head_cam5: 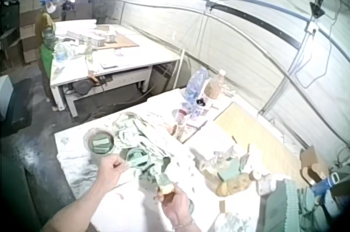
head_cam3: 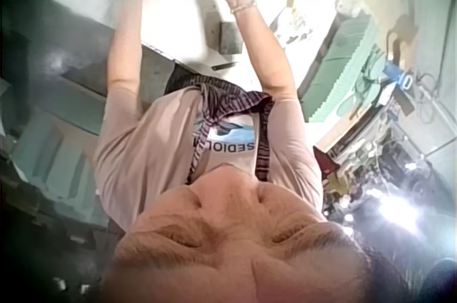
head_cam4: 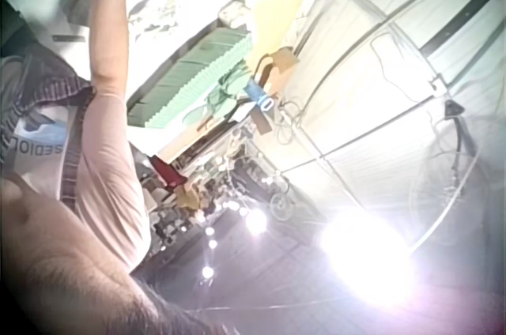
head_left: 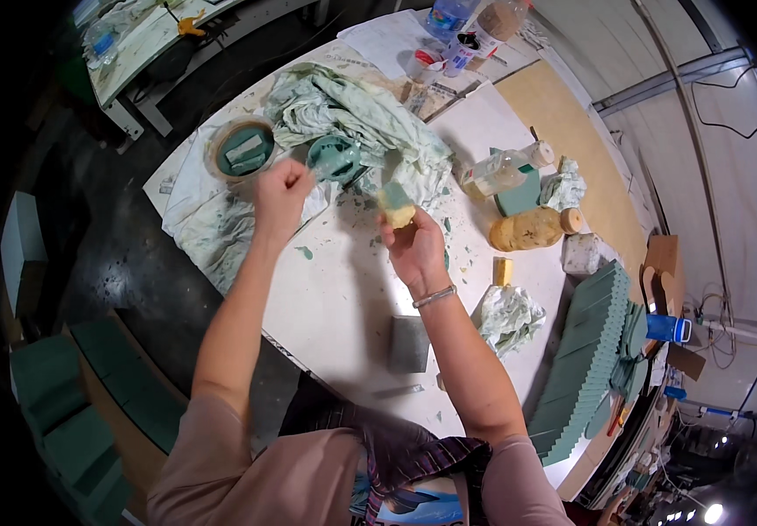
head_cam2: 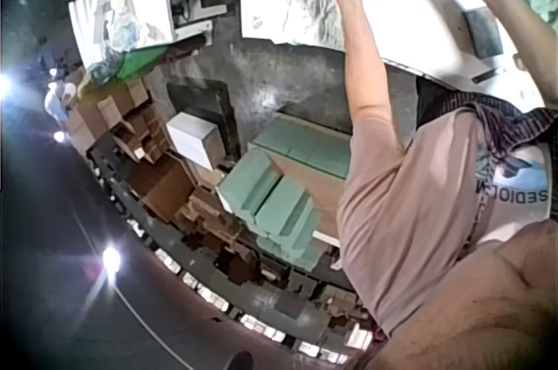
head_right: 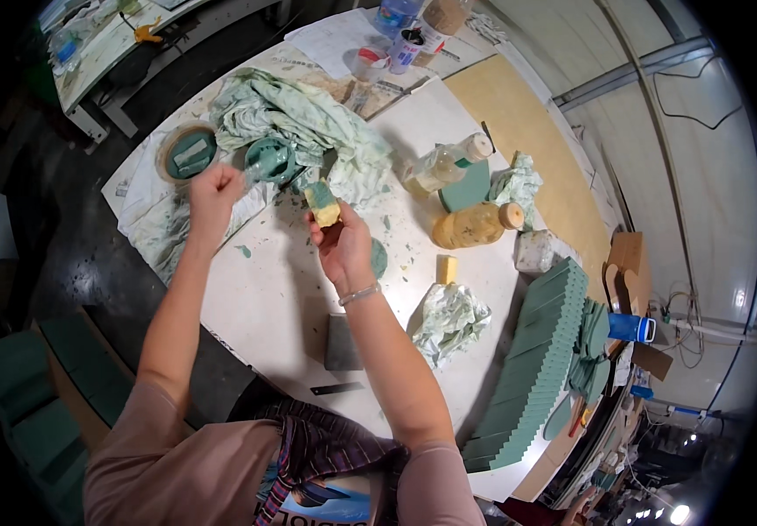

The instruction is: The person applies a substance to the edges of stacked green panels with a sponge, then cuts a small block of foam with a blade. They apply the foam pieces to the panels, wipe the stack with a cloth, and scrape the edges with a small tool.

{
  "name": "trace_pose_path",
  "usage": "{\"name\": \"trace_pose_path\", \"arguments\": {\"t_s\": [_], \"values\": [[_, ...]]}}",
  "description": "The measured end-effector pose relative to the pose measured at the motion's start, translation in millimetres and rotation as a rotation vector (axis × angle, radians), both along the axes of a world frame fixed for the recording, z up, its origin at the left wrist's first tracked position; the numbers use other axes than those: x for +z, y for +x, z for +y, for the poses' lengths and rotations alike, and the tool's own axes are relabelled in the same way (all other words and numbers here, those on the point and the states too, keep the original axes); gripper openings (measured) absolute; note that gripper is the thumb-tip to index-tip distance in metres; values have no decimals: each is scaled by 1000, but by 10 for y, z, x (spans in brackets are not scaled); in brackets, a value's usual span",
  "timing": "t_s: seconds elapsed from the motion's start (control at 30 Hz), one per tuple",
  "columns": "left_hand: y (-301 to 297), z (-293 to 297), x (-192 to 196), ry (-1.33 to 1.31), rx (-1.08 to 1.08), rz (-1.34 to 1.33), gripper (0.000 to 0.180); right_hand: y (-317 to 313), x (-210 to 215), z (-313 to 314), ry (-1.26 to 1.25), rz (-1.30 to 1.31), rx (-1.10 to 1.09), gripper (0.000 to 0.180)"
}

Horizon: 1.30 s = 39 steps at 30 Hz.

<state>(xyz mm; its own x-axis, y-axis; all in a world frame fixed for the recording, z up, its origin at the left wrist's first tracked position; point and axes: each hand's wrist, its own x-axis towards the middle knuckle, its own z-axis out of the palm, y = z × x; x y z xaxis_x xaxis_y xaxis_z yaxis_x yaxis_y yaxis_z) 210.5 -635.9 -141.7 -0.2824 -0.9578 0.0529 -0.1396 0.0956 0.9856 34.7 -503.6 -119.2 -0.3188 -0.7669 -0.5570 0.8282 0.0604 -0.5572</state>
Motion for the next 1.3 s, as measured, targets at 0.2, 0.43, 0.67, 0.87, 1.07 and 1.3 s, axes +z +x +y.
{"name": "trace_pose_path", "arguments": {"t_s": [0.2, 0.43, 0.67, 0.87, 1.07, 1.3], "values": [[-291, -368, 260, -528, -71, -799, 12, 13, -125, 14, -1, 19, 77, 31], [-160, -284, 287, -368, 28, -761, 14, 17, -106, 18, 56, -26, 23, 33], [-11, 292, 28, 245, -226, 287, 11, -9, -85, -29, 23, -43, 38, 33], [-40, 393, -104, 221, -127, 242, 11, 60, -68, 10, -31, -42, 54, 32], [-92, 597, -180, 194, -214, 248, 10, 58, -100, 69, -18, -55, 30, 36], [-221, 719, -49, 190, -260, 318, 11, 17, -118, 117, -3, -62, 8, 33]]}}
